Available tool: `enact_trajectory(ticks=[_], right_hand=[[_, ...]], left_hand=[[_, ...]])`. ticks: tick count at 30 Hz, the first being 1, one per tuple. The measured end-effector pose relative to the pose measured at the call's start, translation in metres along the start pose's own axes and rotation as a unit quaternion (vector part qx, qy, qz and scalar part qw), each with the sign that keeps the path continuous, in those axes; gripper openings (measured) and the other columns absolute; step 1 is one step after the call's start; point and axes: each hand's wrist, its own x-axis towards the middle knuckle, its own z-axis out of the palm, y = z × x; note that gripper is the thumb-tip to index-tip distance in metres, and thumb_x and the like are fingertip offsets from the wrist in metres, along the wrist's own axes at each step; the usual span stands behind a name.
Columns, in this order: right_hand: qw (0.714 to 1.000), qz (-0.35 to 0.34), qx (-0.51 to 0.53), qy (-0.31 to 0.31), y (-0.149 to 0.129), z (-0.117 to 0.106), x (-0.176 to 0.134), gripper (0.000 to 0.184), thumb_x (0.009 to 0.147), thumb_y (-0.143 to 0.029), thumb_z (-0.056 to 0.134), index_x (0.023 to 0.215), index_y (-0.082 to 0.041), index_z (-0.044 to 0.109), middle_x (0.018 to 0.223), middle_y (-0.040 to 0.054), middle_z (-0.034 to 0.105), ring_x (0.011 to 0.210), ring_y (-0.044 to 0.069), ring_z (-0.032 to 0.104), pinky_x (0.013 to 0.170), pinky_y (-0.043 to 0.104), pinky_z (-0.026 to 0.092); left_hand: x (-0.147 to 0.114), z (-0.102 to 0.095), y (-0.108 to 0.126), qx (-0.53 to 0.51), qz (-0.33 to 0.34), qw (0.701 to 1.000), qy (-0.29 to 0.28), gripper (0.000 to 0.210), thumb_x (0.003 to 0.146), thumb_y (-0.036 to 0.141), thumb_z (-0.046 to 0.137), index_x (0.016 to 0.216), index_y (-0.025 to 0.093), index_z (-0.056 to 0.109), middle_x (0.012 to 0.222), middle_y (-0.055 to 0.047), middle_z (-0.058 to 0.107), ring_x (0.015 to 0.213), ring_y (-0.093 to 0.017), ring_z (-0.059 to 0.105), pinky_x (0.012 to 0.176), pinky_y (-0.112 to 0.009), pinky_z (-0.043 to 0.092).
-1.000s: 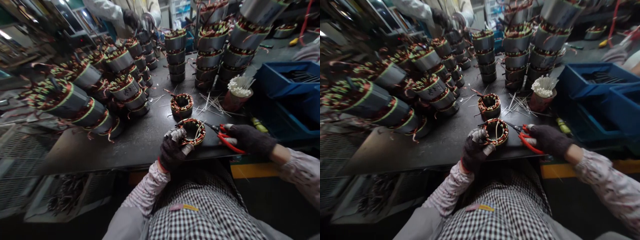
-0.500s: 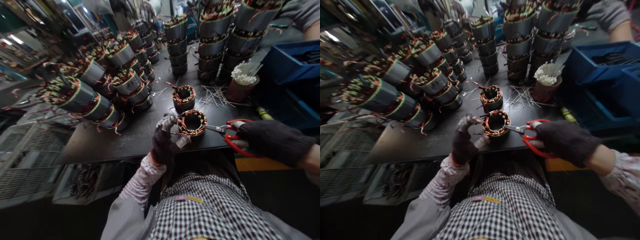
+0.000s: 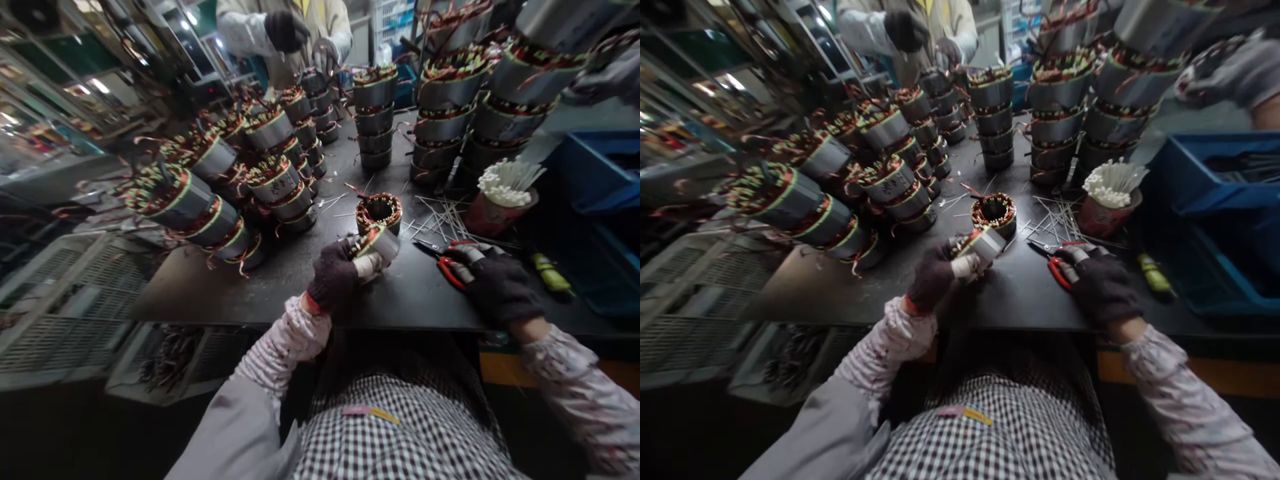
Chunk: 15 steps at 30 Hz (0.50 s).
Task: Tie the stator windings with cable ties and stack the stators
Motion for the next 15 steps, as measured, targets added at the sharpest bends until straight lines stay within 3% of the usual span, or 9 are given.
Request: enact_trajectory(ticks=[2,4,7,11,15], right_hand=[[1.000,0.005,0.005,0.005,0.002,0.003,-0.001,0.059,0.116,-0.056,0.047,0.140,-0.017,0.084,0.129,0.0223,0.086,0.114,0.038,0.080,0.096,0.046,0.061],[1.000,0.007,0.002,0.016,0.003,0.007,-0.002,0.059,0.116,-0.056,0.046,0.139,-0.018,0.085,0.128,0.0219,0.087,0.113,0.038,0.081,0.096,0.047,0.062],[0.999,0.008,0.000,0.042,0.001,0.011,-0.004,0.061,0.116,-0.055,0.041,0.134,-0.019,0.087,0.130,0.0221,0.087,0.112,0.039,0.082,0.098,0.051,0.063],[0.997,-0.006,0.041,0.061,0.000,0.011,-0.005,0.059,0.116,-0.055,0.039,0.133,-0.022,0.086,0.133,0.0202,0.086,0.119,0.040,0.082,0.103,0.055,0.066],[0.996,-0.017,0.075,0.056,0.008,0.010,-0.008,0.055,0.115,-0.060,0.041,0.137,-0.030,0.082,0.141,0.0170,0.084,0.127,0.041,0.081,0.112,0.060,0.065]], left_hand=[[0.028,-0.012,0.008,0.041,0.044,0.997,0.042,0.035,0.097,0.048,0.088,0.119,0.021,0.091,0.106,-0.007,0.091,0.095,-0.026,0.083,0.096,-0.044,0.068],[0.063,-0.015,0.010,0.185,0.134,0.971,0.067,0.042,0.091,0.048,0.093,0.121,0.019,0.090,0.117,-0.010,0.090,0.117,-0.033,0.082,0.117,-0.054,0.062],[0.113,-0.007,0.001,0.352,0.216,0.911,0.015,0.041,0.095,0.048,0.090,0.123,0.018,0.090,0.116,-0.013,0.089,0.125,-0.037,0.081,0.127,-0.059,0.054],[0.150,0.012,-0.012,0.422,0.200,0.882,-0.056,0.041,0.102,0.052,0.082,0.122,0.018,0.090,0.114,-0.015,0.089,0.120,-0.038,0.082,0.118,-0.055,0.059],[0.150,0.027,-0.001,0.444,0.148,0.881,-0.066,0.046,0.105,0.056,0.081,0.129,0.018,0.088,0.129,-0.014,0.089,0.127,-0.037,0.081,0.121,-0.054,0.059]])
